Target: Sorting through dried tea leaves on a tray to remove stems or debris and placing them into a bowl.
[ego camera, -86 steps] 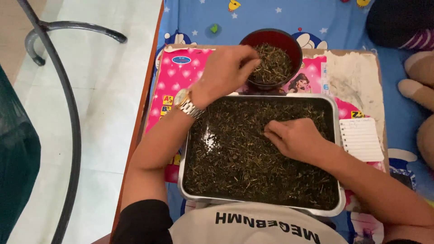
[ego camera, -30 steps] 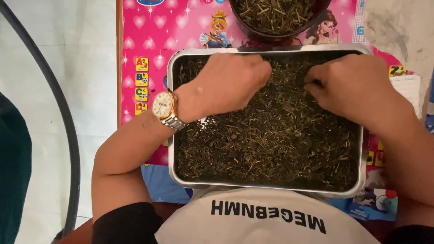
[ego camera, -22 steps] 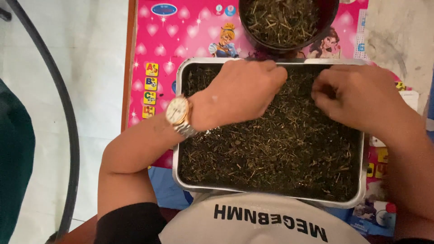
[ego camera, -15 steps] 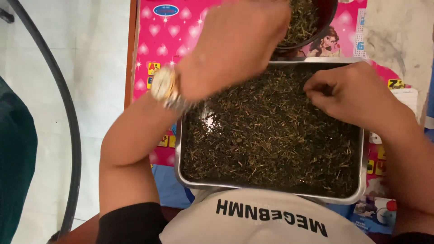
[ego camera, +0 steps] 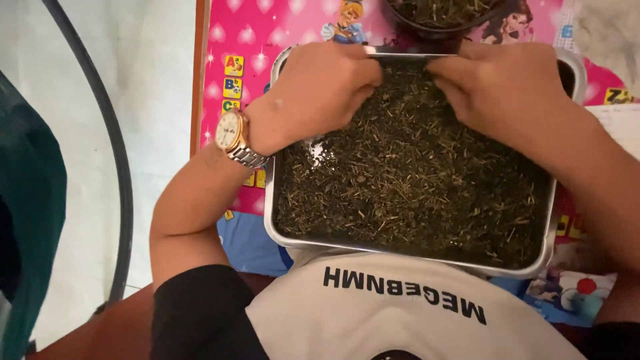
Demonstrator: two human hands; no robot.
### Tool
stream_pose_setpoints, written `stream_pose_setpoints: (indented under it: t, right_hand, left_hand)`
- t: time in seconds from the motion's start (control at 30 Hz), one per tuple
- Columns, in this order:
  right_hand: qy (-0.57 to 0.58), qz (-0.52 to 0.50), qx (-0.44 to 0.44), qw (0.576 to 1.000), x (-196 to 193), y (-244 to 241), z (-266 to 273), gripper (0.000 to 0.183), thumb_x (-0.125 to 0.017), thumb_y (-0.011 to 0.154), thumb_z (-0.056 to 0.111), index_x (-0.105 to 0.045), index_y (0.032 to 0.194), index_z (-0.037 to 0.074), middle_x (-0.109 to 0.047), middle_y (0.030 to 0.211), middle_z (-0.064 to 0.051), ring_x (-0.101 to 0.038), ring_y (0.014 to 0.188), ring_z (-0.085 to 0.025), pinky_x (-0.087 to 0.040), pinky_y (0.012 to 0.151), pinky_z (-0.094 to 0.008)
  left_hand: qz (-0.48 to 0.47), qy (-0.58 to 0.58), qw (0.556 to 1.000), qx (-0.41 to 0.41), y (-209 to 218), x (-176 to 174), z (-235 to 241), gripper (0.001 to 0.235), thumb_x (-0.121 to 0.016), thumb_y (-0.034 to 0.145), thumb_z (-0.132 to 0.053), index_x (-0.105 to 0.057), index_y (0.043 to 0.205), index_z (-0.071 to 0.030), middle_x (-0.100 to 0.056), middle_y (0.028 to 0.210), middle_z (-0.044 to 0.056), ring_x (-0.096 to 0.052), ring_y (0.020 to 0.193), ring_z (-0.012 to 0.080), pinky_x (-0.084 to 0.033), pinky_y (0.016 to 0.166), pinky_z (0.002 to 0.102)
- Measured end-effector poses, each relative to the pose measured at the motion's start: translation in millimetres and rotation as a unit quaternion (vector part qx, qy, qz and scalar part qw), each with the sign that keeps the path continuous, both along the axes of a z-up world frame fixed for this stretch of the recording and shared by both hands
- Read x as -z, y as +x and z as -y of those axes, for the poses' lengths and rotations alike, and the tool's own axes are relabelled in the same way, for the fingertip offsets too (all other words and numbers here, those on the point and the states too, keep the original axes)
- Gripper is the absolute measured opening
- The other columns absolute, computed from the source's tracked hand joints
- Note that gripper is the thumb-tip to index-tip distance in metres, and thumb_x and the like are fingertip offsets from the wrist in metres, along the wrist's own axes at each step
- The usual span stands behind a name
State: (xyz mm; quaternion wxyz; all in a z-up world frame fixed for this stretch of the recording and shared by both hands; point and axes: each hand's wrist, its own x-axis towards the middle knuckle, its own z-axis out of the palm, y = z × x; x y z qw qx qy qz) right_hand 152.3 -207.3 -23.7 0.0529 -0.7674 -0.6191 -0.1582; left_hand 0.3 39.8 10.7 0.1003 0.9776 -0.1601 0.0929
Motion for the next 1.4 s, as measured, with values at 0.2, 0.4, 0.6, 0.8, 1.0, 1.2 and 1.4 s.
stream_pose_setpoints:
  t: [0.2,0.4,0.6,0.8,1.0,1.2,1.4]
  right_hand:
    - [-0.221,0.047,0.075,0.971,-3.4,-9.5,-16.7,0.007,-0.062,0.089,0.013,-0.065,0.094,0.017,-0.074,0.088,0.0,-0.075,0.07,-0.024,-0.057,0.045,-0.042]
    - [-0.06,0.029,0.032,0.997,27.4,6.6,-16.6,0.011,-0.06,0.089,0.022,-0.07,0.086,0.021,-0.071,0.074,-0.002,-0.073,0.062,-0.027,-0.055,0.048,-0.045]
    - [-0.076,0.005,0.063,0.995,19.4,-3.0,-3.9,0.011,-0.061,0.092,0.029,-0.07,0.091,0.023,-0.073,0.079,0.001,-0.075,0.069,-0.026,-0.057,0.051,-0.043]
    - [-0.099,-0.072,0.05,0.991,-29.0,-21.1,-2.7,0.016,-0.064,0.093,0.029,-0.072,0.094,0.016,-0.077,0.087,-0.008,-0.076,0.074,-0.036,-0.059,0.055,-0.053]
    - [-0.082,-0.141,0.004,0.987,-59.3,-20.0,-13.1,0.007,-0.07,0.085,0.019,-0.073,0.085,0.013,-0.077,0.076,-0.009,-0.076,0.072,-0.035,-0.061,0.057,-0.051]
    - [0.074,-0.172,0.025,0.982,-73.0,16.2,-38.9,0.008,-0.068,0.098,0.007,-0.075,0.095,0.005,-0.073,0.076,-0.011,-0.072,0.067,-0.026,-0.059,0.06,-0.033]
    - [0.005,-0.201,0.047,0.978,-79.0,-32.1,-22.8,0.02,-0.07,0.1,0.024,-0.077,0.111,0.01,-0.079,0.09,-0.014,-0.078,0.081,-0.032,-0.064,0.071,-0.042]
  left_hand:
    - [0.001,-0.004,1.0,-0.017,-4.6,20.0,-3.4,0.005,-0.067,0.092,-0.009,-0.071,0.091,-0.011,-0.071,0.08,0.003,-0.069,0.068,0.0263,-0.052,0.042,0.043]
    - [-0.052,-0.024,0.997,-0.05,-4.0,21.8,2.8,0.016,-0.072,0.086,-0.028,-0.073,0.098,-0.018,-0.074,0.091,0.006,-0.074,0.08,0.0364,-0.06,0.064,0.051]
    - [-0.056,-0.051,0.997,-0.027,-8.6,33.2,4.1,0.013,-0.07,0.091,-0.023,-0.074,0.1,-0.015,-0.075,0.089,0.005,-0.074,0.077,0.034,-0.061,0.062,0.046]
    - [-0.064,-0.047,0.996,-0.033,-8.0,16.7,10.4,0.015,-0.069,0.09,-0.025,-0.074,0.1,-0.016,-0.076,0.09,0.006,-0.075,0.079,0.0354,-0.061,0.066,0.049]
    - [-0.083,-0.057,0.995,-0.019,-4.6,25.3,7.1,0.015,-0.067,0.092,-0.026,-0.074,0.1,-0.015,-0.076,0.09,0.006,-0.075,0.078,0.035,-0.062,0.066,0.048]
    - [-0.087,-0.045,0.995,-0.031,-2.5,27.2,8.8,0.012,-0.067,0.095,-0.026,-0.074,0.1,-0.018,-0.077,0.091,0.004,-0.076,0.08,0.0292,-0.063,0.067,0.042]
    - [-0.054,-0.048,0.994,-0.086,-8.2,19.8,8.4,0.019,-0.067,0.093,-0.029,-0.073,0.104,-0.015,-0.075,0.093,0.008,-0.075,0.081,0.0378,-0.062,0.066,0.051]
